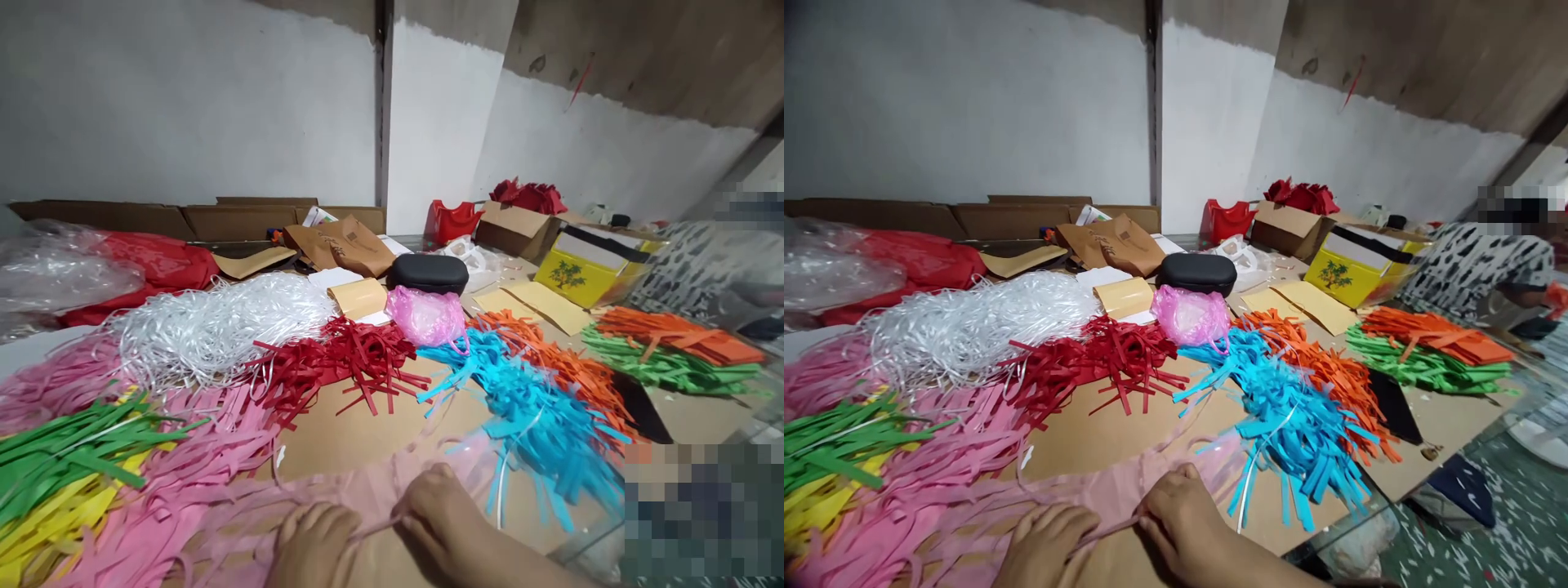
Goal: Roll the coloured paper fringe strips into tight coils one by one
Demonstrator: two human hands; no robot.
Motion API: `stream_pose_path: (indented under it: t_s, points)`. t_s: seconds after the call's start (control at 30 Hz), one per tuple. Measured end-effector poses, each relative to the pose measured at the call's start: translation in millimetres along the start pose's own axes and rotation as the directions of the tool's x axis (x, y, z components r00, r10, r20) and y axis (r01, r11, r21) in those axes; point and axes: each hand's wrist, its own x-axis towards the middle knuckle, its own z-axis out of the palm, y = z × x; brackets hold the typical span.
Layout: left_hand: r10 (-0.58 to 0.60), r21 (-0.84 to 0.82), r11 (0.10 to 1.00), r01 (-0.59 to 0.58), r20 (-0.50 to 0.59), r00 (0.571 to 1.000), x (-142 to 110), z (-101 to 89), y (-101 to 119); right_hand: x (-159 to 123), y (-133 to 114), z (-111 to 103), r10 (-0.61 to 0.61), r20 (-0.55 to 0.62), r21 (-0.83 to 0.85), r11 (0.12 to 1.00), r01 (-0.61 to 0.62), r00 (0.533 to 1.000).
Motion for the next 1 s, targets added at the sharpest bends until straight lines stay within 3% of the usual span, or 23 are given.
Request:
stream_pose_path:
  t_s: [0.03,0.07,0.13,0.2,0.33,0.73,0.93,1.0]
  points:
    - [-0.109,-0.053,0.992,0.115,0.113,0.988,5.2,0.1,-1.6,5.4,-0.6,-2.9,0.061,0.039,-0.025,0.998,-0.06,0.997]
    - [-0.211,-0.073,0.97,0.234,0.236,0.948,9.9,-1.0,-4.5,12.3,-0.9,-5.4,0.117,0.075,-0.059,0.992,-0.113,0.99]
    - [-0.381,-0.007,0.905,0.425,0.427,0.82,19.4,-5.2,-10.8,28.3,-0.8,-8.3,0.201,0.124,-0.127,0.974,-0.186,0.972]
    - [-0.468,0.082,0.865,0.495,0.486,0.738,30.2,-8.5,-14.6,42.8,0.7,-8.0,0.248,0.122,-0.161,0.961,-0.227,0.961]
    - [-0.515,0.161,0.847,0.507,0.487,0.705,45.0,-6.6,-14.4,54.4,4.8,-0.3,0.313,0.076,-0.203,0.934,-0.293,0.947]
    - [-0.53,0.184,0.84,0.511,0.48,0.698,42.5,-2.3,-16.2,54.7,11.6,4.3,0.362,0.054,-0.209,0.915,-0.344,0.931]
    - [-0.49,0.159,0.868,0.47,0.421,0.763,34.1,6.4,-20.8,56.0,12.1,6.8,0.345,0.04,-0.206,0.921,-0.33,0.938]
    - [-0.439,0.146,0.898,0.414,0.349,0.828,30.2,8.9,-24.6,53.9,10.9,2.0,0.33,0.018,-0.204,0.925,-0.32,0.944]
